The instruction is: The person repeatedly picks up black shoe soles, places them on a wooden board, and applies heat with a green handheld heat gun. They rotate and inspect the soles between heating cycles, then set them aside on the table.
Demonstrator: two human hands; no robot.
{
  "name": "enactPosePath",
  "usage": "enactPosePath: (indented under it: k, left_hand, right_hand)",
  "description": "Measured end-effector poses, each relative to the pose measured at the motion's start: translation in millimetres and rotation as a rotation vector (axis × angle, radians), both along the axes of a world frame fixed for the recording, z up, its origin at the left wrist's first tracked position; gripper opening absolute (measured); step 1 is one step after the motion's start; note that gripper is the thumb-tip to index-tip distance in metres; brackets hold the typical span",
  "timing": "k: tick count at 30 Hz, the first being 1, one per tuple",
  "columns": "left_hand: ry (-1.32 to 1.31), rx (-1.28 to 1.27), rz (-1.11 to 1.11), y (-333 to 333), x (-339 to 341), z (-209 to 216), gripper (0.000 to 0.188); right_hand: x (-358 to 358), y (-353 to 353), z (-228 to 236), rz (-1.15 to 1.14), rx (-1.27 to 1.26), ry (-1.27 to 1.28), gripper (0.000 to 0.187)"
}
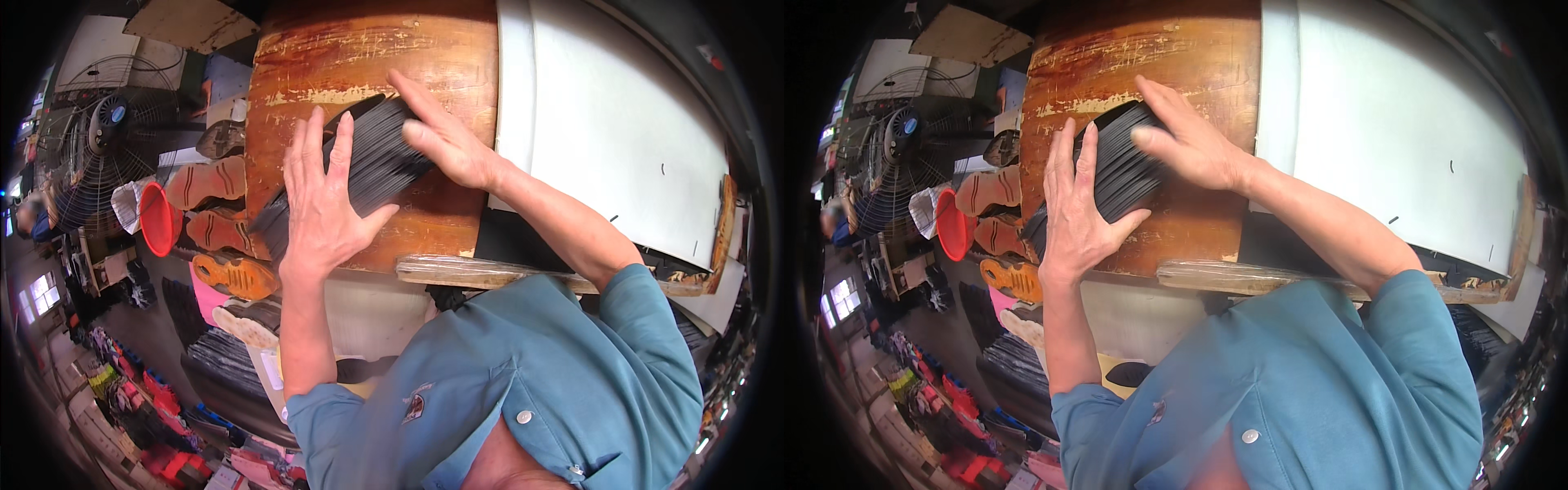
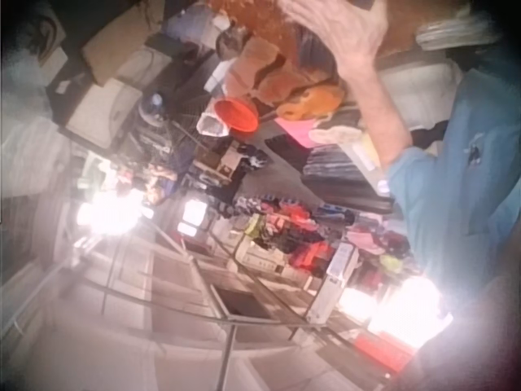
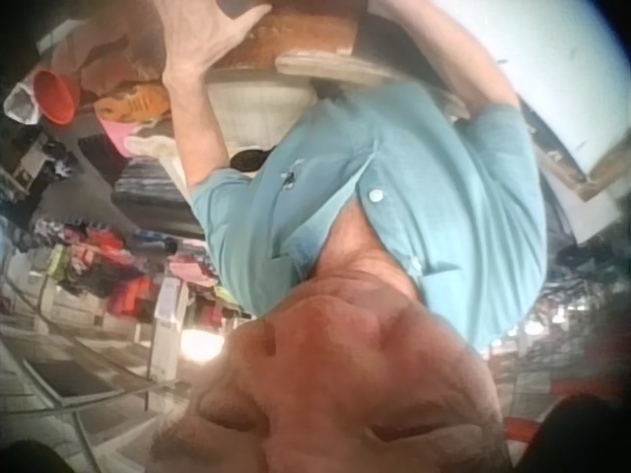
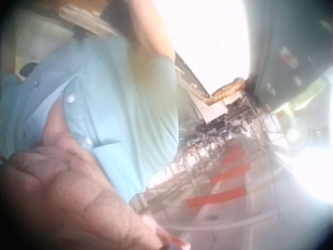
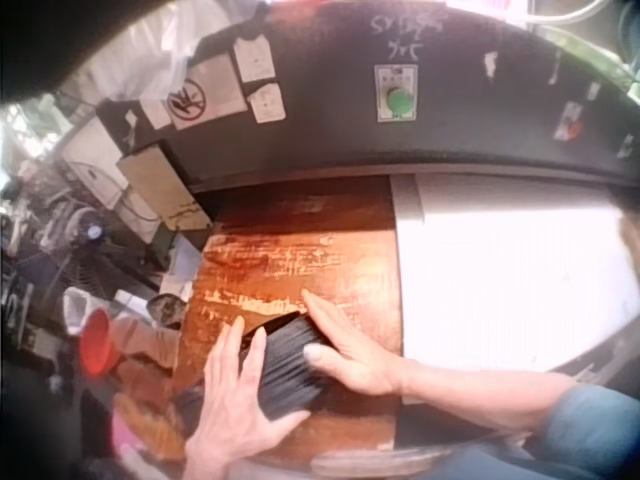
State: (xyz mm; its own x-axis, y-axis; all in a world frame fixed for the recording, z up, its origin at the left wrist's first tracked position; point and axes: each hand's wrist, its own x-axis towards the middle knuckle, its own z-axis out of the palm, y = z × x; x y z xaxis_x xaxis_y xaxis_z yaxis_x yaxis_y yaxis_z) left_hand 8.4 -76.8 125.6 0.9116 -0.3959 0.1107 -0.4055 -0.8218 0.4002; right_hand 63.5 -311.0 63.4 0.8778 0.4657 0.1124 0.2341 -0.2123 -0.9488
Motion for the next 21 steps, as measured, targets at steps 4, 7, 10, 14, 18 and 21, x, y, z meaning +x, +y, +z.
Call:
enactPosePath:
  k: [4, 7, 10, 14, 18, 21]
  left_hand:
    - [-0.034, -0.075, 0.048, 2.7, -3.0, -4.8, 0.123]
    - [-0.039, -0.04, 0.156, 1.8, -9.1, -8.9, 0.124]
    - [-0.049, -0.057, 0.202, 0.3, -5.1, -9.1, 0.121]
    - [-0.061, -0.127, 0.178, -0.1, -2.7, 3.2, 0.115]
    - [-0.016, -0.156, 0.157, -4.7, -20.8, 10.5, 0.117]
    - [0.022, -0.072, 0.141, -11.8, -12.6, -3.6, 0.124]
  right_hand:
    - [5.9, -18.2, -5.3, 0.174, -0.27, -0.303, 0.127]
    - [17.2, -16.1, -10.1, 0.215, -0.327, -0.55, 0.135]
    - [27.1, -2.4, -4.3, 0.172, -0.278, -0.513, 0.134]
    - [26.0, -2.0, 19.6, 0.164, -0.255, -0.438, 0.131]
    - [11.2, -17.4, 23.9, 0.162, -0.215, -0.47, 0.131]
    - [16.1, -17.4, 7.5, 0.198, -0.351, -0.455, 0.137]
